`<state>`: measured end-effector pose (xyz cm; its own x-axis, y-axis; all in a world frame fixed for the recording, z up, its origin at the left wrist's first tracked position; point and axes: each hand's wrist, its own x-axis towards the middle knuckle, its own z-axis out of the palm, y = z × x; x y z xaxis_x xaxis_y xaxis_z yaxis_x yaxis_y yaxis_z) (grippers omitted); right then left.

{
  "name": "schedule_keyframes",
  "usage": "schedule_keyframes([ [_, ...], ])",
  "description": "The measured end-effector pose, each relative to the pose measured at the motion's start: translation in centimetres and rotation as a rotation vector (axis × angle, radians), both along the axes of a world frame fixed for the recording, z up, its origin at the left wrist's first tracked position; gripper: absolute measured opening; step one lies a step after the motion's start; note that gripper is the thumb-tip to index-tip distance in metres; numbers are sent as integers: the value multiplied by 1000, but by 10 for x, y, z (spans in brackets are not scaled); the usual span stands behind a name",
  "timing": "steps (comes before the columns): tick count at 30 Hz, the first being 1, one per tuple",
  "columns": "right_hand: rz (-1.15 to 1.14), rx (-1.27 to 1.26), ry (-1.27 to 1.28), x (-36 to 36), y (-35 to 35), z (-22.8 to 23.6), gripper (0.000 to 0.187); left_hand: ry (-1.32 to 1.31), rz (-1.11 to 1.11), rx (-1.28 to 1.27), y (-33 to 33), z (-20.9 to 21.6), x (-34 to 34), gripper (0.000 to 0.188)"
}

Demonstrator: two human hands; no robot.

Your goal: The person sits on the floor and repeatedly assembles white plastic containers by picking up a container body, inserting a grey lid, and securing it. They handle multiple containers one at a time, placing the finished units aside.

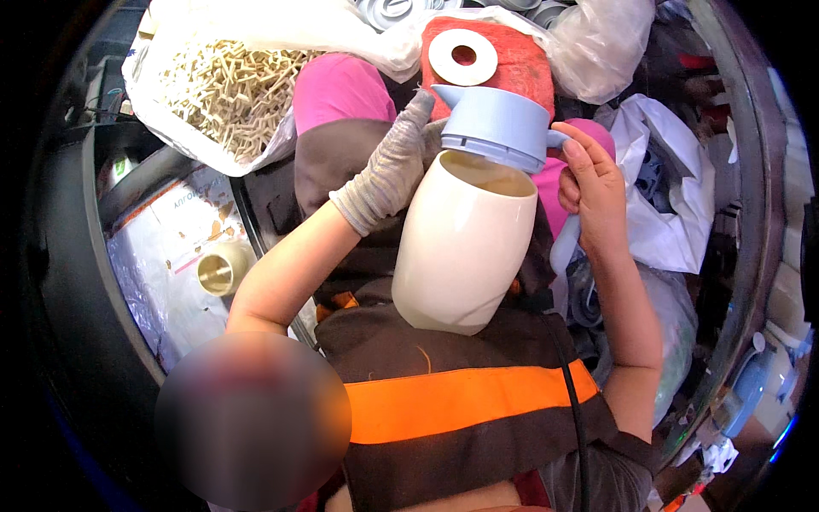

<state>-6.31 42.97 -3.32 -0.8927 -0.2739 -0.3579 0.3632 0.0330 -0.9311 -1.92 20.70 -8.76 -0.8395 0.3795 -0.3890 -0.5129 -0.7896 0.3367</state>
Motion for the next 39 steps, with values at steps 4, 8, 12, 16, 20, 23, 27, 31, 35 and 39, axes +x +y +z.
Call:
schedule_keyframes([
  [4,-8,-23,22,1,-2,-18,25,43,-4,-18,-2,-3,3,76],
  [8,38,8,98,3,-4,-26,25,148,1,-125,0,5,8,80],
  [12,94,84,221,8,5,-41,25,205,-148,-208,-2,5,17,80],
  [16,114,158,365,12,7,-45,25,324,-196,-303,-2,14,17,66],
  [20,144,209,445,13,14,-49,25,322,-250,-323,4,26,14,69],
  [23,185,227,353,15,17,-46,25,345,-302,-423,4,24,15,69],
  [27,430,19,-144,-3,30,-16,31,322,-304,-363,7,43,19,70],
  [31,648,-84,-260,-17,40,5,36,511,-364,-490,3,59,14,67],
  [35,654,-24,-206,-21,56,31,38,607,-633,-684,-20,51,-49,43],
  [39,454,89,-83,-26,80,72,39,875,-166,-1677,-19,14,-126,64],
])
